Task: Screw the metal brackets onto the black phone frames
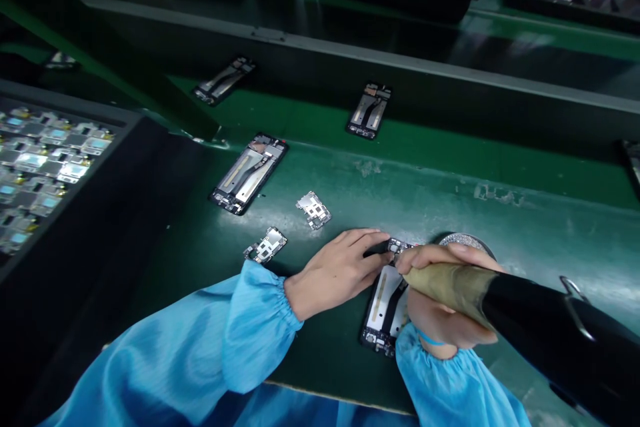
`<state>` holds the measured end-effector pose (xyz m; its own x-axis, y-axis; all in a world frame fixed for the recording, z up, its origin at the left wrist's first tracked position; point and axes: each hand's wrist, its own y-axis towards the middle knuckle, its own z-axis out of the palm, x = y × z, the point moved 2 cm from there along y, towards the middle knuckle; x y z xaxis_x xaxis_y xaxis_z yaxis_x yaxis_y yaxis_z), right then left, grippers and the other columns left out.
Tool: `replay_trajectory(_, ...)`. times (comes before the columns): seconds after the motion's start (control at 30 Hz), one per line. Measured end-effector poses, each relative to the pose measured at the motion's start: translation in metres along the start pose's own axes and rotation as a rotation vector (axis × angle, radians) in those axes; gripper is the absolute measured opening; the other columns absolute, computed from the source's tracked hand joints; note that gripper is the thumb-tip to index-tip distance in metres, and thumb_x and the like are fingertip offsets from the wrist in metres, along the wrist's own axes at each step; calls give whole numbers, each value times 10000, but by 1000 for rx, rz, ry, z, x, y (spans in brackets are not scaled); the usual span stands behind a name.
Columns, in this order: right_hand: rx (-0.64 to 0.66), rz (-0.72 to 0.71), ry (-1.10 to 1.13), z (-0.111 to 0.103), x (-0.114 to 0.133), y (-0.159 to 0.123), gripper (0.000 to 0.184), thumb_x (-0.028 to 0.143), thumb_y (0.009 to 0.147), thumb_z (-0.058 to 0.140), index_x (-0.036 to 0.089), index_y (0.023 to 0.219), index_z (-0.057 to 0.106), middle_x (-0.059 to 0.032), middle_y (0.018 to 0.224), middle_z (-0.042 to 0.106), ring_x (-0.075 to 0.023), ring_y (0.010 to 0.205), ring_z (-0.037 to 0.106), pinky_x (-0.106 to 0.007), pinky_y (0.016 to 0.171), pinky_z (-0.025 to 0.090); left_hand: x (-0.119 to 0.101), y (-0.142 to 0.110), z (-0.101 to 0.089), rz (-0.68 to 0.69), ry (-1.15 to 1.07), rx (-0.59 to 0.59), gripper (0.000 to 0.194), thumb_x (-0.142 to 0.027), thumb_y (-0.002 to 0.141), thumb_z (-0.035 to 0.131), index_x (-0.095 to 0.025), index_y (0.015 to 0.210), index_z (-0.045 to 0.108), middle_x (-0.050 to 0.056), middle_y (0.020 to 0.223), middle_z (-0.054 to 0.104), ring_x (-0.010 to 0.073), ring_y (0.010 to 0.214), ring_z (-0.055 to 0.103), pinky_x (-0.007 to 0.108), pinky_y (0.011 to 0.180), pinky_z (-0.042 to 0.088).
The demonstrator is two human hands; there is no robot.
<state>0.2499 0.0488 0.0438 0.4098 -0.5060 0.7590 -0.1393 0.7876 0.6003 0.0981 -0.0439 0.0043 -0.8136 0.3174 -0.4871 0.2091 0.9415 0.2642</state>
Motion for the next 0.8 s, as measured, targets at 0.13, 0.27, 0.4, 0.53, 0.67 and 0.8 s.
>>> replay_trajectory(0.13,-24,17,-43,3,0,0,600,717,1051,474,253,1267,787,-23,758,759,-224,515,671,-419,486,608,0,0,0,-3,-8,19,247,-280,1148,635,-166,1326,761,135,1551,679,298,1505,608,465,1209,584)
replay_trajectory(0.27,-32,55,-22,3,0,-1,607,748,1027,530,240,1254,772,-15,744,748,-225,527,682,-409,505,606,-1,1,-2,-8,-4,25,242,-288,1149,633,-173,1316,766,126,1539,689,296,1495,619,463,1215,581)
replay_trajectory(0.4,-50,106,-27,0,0,-2,636,797,977,599,229,1230,736,-16,750,749,-228,548,700,-413,542,622,-2,2,-4,-11,2,23,254,-294,1165,601,-174,1314,769,125,1539,692,294,1492,622,463,1214,581)
replay_trajectory(0.53,-29,110,-46,-2,-3,-3,673,837,967,578,239,1243,718,-10,756,742,-229,548,698,-421,537,628,-2,1,-4,-1,3,5,257,-282,1164,595,-156,1305,769,134,1527,695,300,1481,629,462,1212,583)
replay_trajectory(0.67,-9,89,-23,-3,-5,-2,635,785,1026,510,236,1267,718,-12,763,734,-216,548,676,-401,519,609,-1,0,-3,-2,6,-1,240,-273,1157,607,-167,1303,765,129,1530,689,301,1481,631,464,1204,589)
replay_trajectory(0.8,11,109,-31,-4,-5,-4,634,769,1053,449,246,1295,712,-16,778,739,-223,573,687,-413,536,617,-1,0,-3,-7,5,14,235,-274,1154,613,-179,1305,766,133,1536,689,298,1487,629,471,1196,597)
